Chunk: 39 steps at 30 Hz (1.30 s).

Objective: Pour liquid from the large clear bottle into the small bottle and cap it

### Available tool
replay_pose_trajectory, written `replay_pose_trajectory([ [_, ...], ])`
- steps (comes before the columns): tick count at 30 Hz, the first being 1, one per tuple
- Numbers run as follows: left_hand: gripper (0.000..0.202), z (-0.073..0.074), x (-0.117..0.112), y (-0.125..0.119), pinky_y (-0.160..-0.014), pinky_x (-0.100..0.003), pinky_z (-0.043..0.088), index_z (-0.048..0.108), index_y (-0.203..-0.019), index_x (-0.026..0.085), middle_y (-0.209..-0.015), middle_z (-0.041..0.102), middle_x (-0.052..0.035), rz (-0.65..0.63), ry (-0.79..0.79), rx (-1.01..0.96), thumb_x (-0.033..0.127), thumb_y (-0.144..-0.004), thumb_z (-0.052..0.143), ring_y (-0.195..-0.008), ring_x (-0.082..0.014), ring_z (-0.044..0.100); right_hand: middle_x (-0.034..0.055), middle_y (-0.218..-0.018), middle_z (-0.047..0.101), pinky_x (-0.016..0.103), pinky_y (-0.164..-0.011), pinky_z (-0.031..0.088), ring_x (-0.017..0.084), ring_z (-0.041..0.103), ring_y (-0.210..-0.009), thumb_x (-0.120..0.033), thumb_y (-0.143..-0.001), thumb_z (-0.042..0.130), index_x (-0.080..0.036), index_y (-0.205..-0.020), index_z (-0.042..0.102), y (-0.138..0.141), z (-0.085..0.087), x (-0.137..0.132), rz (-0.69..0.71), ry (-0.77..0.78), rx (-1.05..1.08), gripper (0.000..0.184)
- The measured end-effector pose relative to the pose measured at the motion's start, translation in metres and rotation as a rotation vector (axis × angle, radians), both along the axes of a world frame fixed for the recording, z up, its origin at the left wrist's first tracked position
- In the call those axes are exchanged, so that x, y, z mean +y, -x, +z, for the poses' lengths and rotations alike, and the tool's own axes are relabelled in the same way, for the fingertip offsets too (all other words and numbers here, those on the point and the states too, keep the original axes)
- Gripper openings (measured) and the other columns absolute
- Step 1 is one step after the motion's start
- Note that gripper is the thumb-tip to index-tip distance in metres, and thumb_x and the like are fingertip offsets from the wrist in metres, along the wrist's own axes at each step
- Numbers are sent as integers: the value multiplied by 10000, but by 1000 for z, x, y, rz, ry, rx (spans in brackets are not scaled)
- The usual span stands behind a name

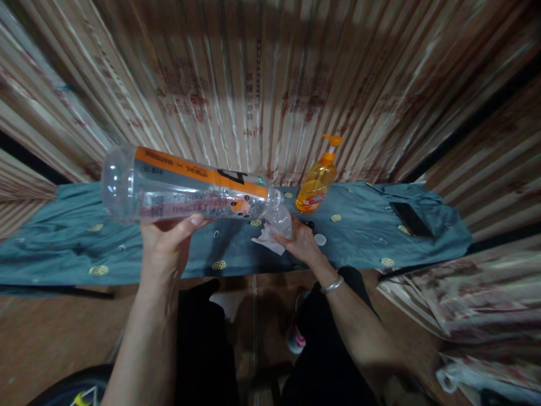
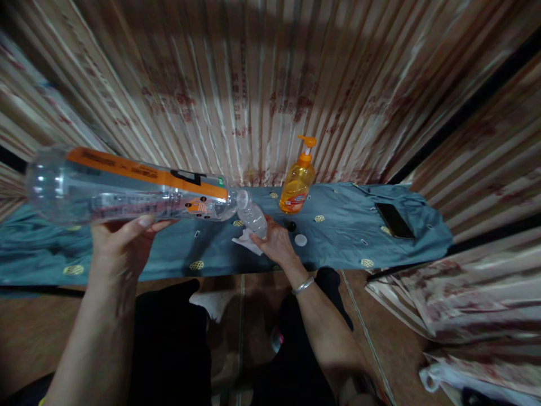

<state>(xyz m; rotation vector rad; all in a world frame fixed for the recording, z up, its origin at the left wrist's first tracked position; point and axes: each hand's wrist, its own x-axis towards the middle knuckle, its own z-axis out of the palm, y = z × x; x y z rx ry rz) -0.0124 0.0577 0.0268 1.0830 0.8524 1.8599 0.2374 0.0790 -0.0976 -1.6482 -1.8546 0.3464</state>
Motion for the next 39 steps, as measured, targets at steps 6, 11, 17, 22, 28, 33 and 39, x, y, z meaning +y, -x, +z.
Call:
replay_pose_trajectory([
  [6,613,0,2,3,-594,-276,644,689,-1031,200,-792,740,7,-5,-15,46,257,-473,938,-708,-167,715,141,-1079,785,367,-845,580,315,760,-1001,-376,-829,739,-135,-1297,571,0,-2,1,6,-3,-15,553],
  [11,530,0,7,6,-634,-334,669,672,-947,180,-786,737,2,-18,-32,75,268,-493,932,-704,-178,721,130,-1071,788,364,-834,582,312,762,-987,-377,-836,724,-147,-1285,576,0,-1,1,7,-7,-1,526],
  [17,512,3,10,4,-598,-302,656,680,-886,172,-767,736,-2,-24,5,58,265,-451,935,-694,-172,719,139,-1065,788,367,-828,579,319,761,-986,-408,-846,719,-131,-1293,568,-1,0,1,4,11,-12,547],
  [22,532,5,13,4,-660,-368,675,676,-882,154,-760,734,-13,-28,0,77,291,-447,950,-674,-175,708,138,-1085,785,351,-846,573,308,758,-1005,-386,-844,727,-134,-1303,568,0,1,1,0,-5,-5,547],
  [28,507,6,15,5,-565,-279,645,678,-867,155,-755,736,-7,-42,10,53,239,-436,932,-662,-166,709,146,-1076,787,354,-840,573,314,758,-1004,-392,-849,724,-117,-1302,573,-2,-3,3,6,-11,-17,551],
  [33,527,3,19,7,-564,-298,658,694,-920,178,-769,743,0,-39,-34,93,256,-455,928,-653,-165,711,144,-1090,786,349,-820,583,311,764,-997,-395,-841,730,-126,-1287,592,-3,-5,3,23,-48,3,538],
  [39,597,4,21,7,-545,-299,653,695,-966,182,-777,738,-9,-23,-13,78,256,-427,940,-648,-170,707,144,-1062,790,350,-815,585,310,767,-972,-404,-841,731,-121,-1282,595,-2,-3,2,13,-35,-13,541],
])
